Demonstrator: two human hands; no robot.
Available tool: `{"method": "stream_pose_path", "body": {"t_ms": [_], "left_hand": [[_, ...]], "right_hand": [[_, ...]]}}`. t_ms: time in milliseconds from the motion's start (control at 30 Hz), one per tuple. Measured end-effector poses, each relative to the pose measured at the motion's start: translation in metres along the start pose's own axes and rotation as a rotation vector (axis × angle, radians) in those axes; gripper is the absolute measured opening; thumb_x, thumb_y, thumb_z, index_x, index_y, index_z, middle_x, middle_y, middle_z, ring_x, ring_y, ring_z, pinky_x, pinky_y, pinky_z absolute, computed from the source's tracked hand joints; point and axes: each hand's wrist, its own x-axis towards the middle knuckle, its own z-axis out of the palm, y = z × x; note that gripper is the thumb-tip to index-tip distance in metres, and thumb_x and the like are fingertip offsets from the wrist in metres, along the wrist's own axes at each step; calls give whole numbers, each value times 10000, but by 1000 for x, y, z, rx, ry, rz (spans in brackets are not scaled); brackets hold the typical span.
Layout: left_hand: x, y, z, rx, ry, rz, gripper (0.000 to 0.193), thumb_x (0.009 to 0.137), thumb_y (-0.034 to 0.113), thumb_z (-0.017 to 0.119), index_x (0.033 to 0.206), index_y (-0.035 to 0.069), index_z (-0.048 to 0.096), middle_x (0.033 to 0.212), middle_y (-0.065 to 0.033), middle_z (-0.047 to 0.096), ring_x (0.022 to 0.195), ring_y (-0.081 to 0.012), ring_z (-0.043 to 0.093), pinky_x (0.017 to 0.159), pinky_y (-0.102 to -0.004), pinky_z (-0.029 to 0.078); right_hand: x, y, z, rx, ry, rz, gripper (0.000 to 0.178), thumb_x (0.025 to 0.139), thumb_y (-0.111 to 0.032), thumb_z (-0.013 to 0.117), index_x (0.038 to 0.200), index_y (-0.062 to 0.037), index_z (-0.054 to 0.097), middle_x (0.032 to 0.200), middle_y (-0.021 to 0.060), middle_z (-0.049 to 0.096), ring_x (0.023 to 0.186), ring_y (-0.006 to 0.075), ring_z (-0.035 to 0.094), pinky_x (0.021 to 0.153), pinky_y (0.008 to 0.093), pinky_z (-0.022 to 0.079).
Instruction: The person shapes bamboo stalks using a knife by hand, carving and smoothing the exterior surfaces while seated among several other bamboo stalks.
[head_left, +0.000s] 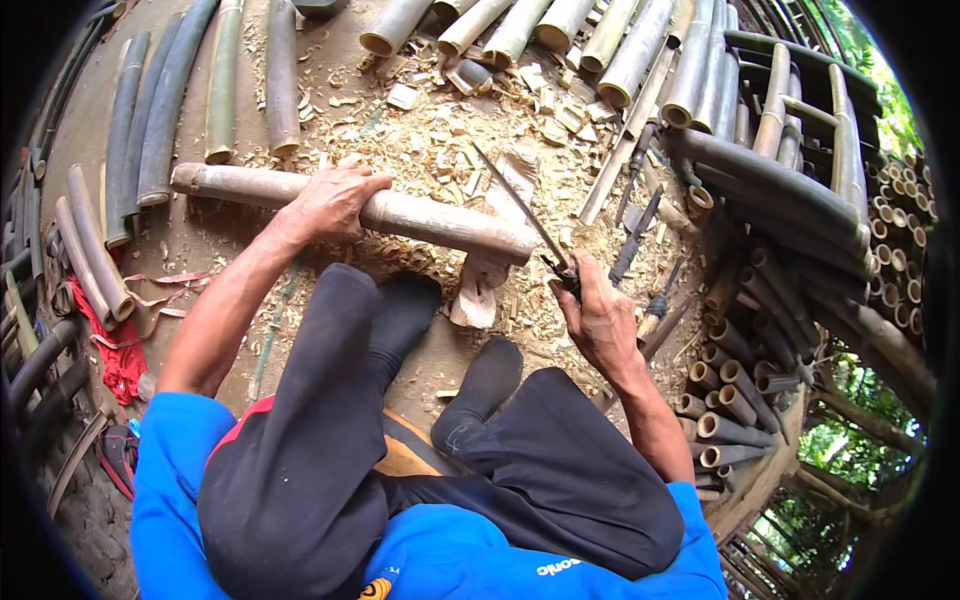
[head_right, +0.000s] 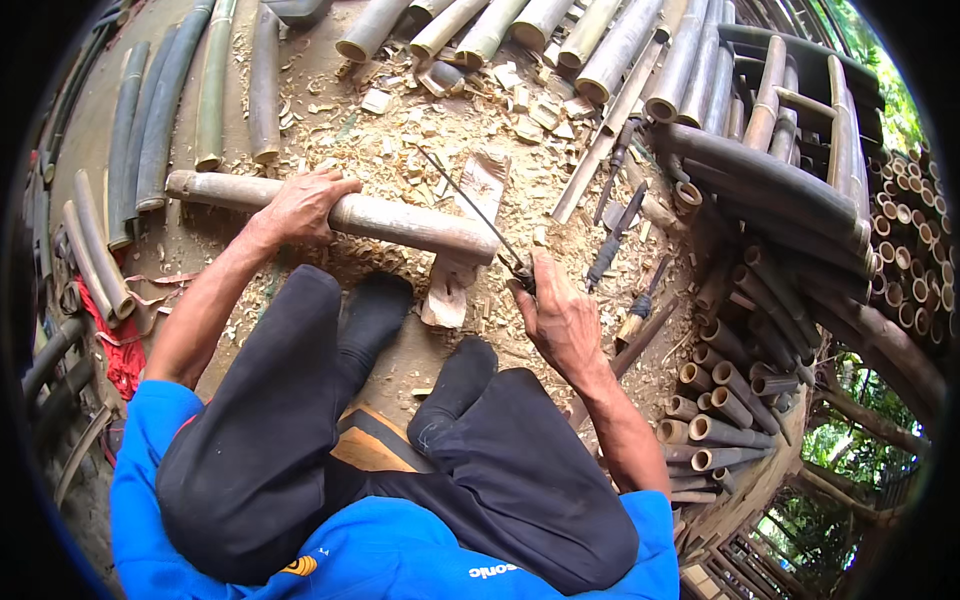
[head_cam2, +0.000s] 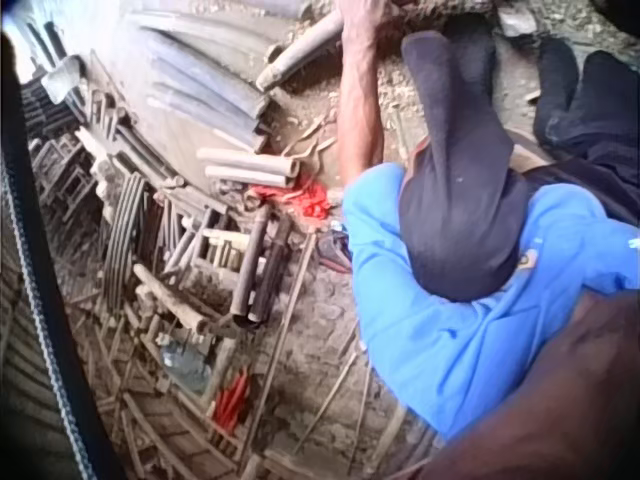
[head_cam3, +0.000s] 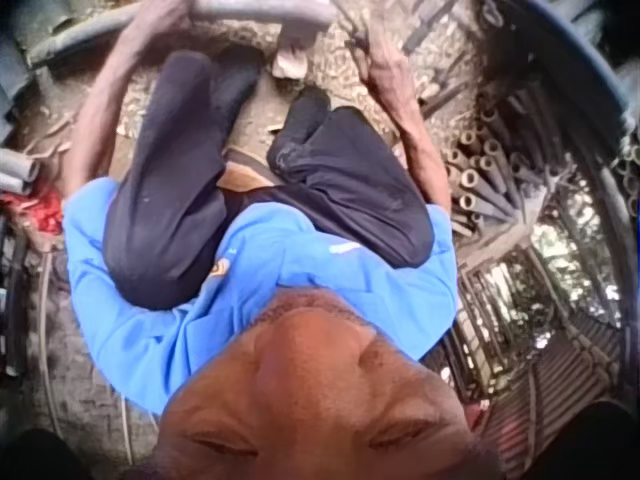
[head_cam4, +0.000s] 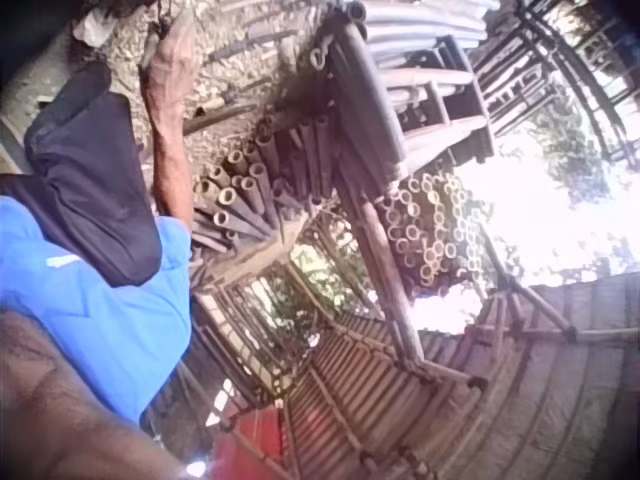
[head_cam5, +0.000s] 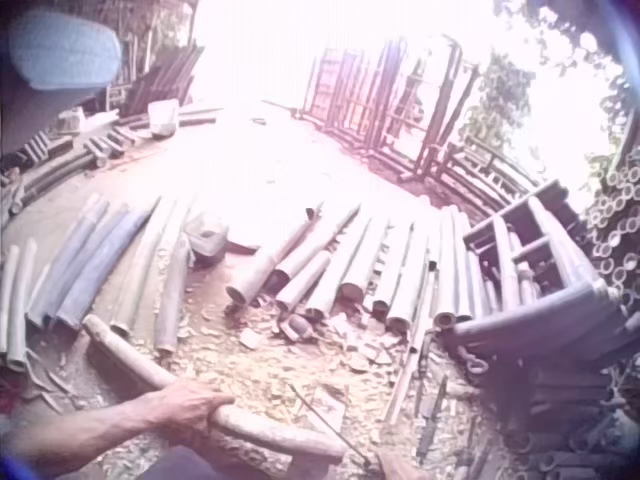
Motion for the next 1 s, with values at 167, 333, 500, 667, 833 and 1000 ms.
{"method": "stream_pose_path", "body": {"t_ms": [167, 333, 500, 667, 833, 1000], "left_hand": [[16, 6, 4, -32, -188, -140, 426, 606, 161, 800, 979, 78, 611, 893, -163, 709, 890, -394, 703, 746, -504, 545], [21, 0, 3, 17, -143, -131, 406, 611, 152, 793, 972, 88, 618, 889, -162, 709, 910, -386, 704, 746, -507, 546], [7, 0, 11, 46, -138, -131, 396, 626, 141, 770, 985, 85, 614, 886, -167, 707, 922, -392, 705, 746, -511, 549], [25, 8, 2, 26, -157, -119, 370, 645, 129, 749, 984, 77, 609, 897, -174, 707, 940, -404, 702, 769, -515, 551], [-6, 8, 16, 53, -14, -144, 360, 666, 89, 724, 1000, 73, 590, 943, -135, 670, 983, -350, 668, 852, -466, 527], [1, 24, 23, 103, 158, -73, 343, 688, 67, 710, 1005, 76, 578, 963, -99, 664, 997, -289, 669, 911, -419, 514]], "right_hand": [[7, -4, 0, 108, 263, -232, 458, 907, -161, 780, 1269, 17, 565, 976, 203, 687, 747, 325, 711, 635, 407, 572], [20, 21, 13, -161, -215, 55, 426, 942, -170, 695, 1256, 33, 491, 921, 229, 665, 748, 389, 693, 611, 484, 556], [23, -22, -10, 114, 177, -244, 358, 974, -188, 688, 1215, 23, 530, 851, 189, 649, 665, 351, 667, 601, 446, 556], [18, 54, 19, -203, -252, 131, 200, 997, -167, 617, 1010, -44, 460, 771, 205, 652, 650, 396, 677, 573, 519, 527], [29, -12, -20, 61, -61, 5, 300, 992, -245, 680, 1068, -28, 488, 838, 212, 671, 694, 392, 692, 589, 485, 537], [10, 24, 15, -8, -46, -63, 278, 990, -207, 671, 1107, -12, 511, 827, 192, 658, 664, 362, 679, 576, 454, 545]]}}
